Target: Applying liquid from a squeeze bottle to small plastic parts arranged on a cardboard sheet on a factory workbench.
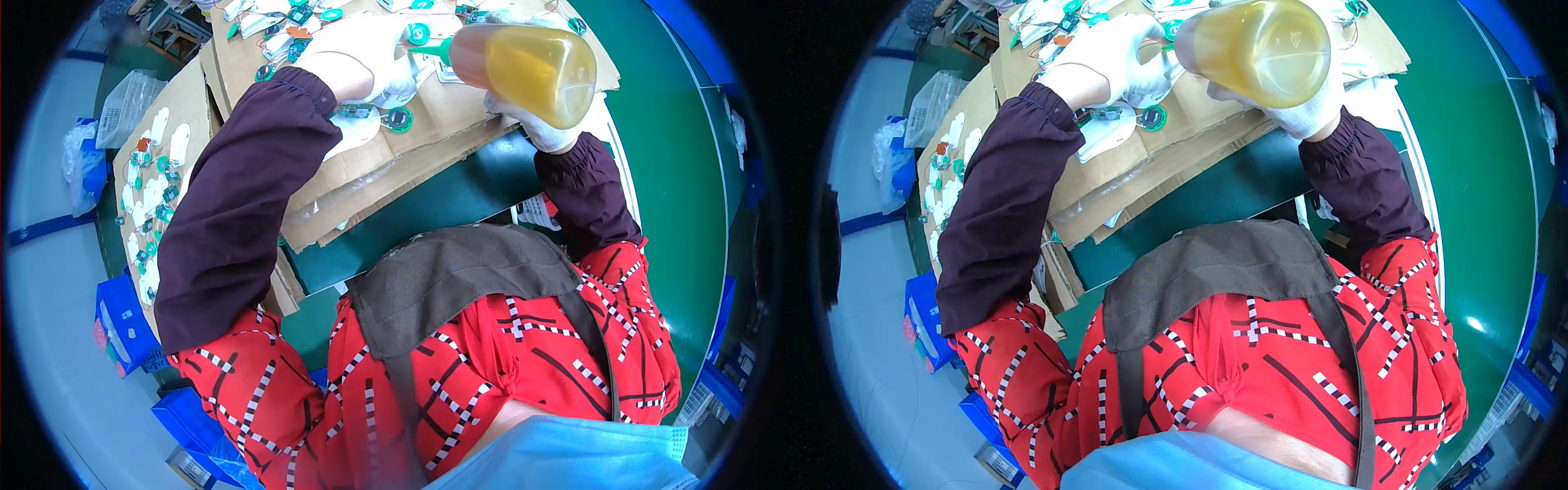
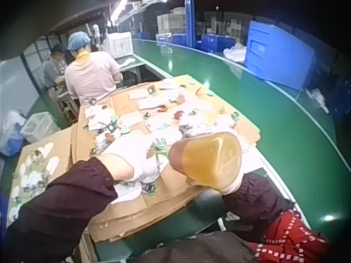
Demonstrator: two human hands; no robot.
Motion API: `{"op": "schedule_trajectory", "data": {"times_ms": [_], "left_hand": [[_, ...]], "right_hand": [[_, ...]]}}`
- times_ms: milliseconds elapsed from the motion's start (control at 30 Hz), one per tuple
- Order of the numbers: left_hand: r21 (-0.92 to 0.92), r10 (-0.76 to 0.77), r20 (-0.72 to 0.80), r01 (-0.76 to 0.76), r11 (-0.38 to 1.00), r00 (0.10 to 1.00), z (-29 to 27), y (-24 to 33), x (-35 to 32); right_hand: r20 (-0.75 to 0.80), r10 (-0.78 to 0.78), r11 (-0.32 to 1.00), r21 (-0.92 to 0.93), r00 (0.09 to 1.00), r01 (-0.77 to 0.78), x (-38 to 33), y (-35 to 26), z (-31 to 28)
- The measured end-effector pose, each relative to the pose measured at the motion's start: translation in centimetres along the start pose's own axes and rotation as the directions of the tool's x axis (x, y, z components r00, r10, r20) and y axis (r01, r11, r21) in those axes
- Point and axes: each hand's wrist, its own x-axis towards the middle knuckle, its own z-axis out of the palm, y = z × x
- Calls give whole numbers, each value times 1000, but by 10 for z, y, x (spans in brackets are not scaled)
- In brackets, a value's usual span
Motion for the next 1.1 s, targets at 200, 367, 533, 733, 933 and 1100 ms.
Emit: {"op": "schedule_trajectory", "data": {"times_ms": [200, 367, 533, 733, 933, 1100], "left_hand": [[15, 11, -53, -10, 1000, 999, 0, 6, -3], [16, 27, -74, -26, 1000, 997, 1, 1, -5], [-12, 29, -70, -29, 999, 997, 0, 3, -4], [24, 26, -64, -25, 999, 998, 2, 0, -5], [37, 19, -55, -17, 999, 998, 0, 2, -2], [19, -8, -3, 8, 1000, 1000, -1, -1, -1]], "right_hand": [[76, -133, 944, -294, 988, 150, 8, -13, 1], [165, -157, 796, -562, 974, 224, 8, -17, 4], [120, 170, 804, 557, 978, -208, -9, 3, 7], [131, -328, 944, 64, 935, 323, -3, -4, 9], [83, -260, 959, 140, 962, 247, -6, 5, 7], [88, -129, 992, -4, 988, 129, -5, 2, 9]]}}
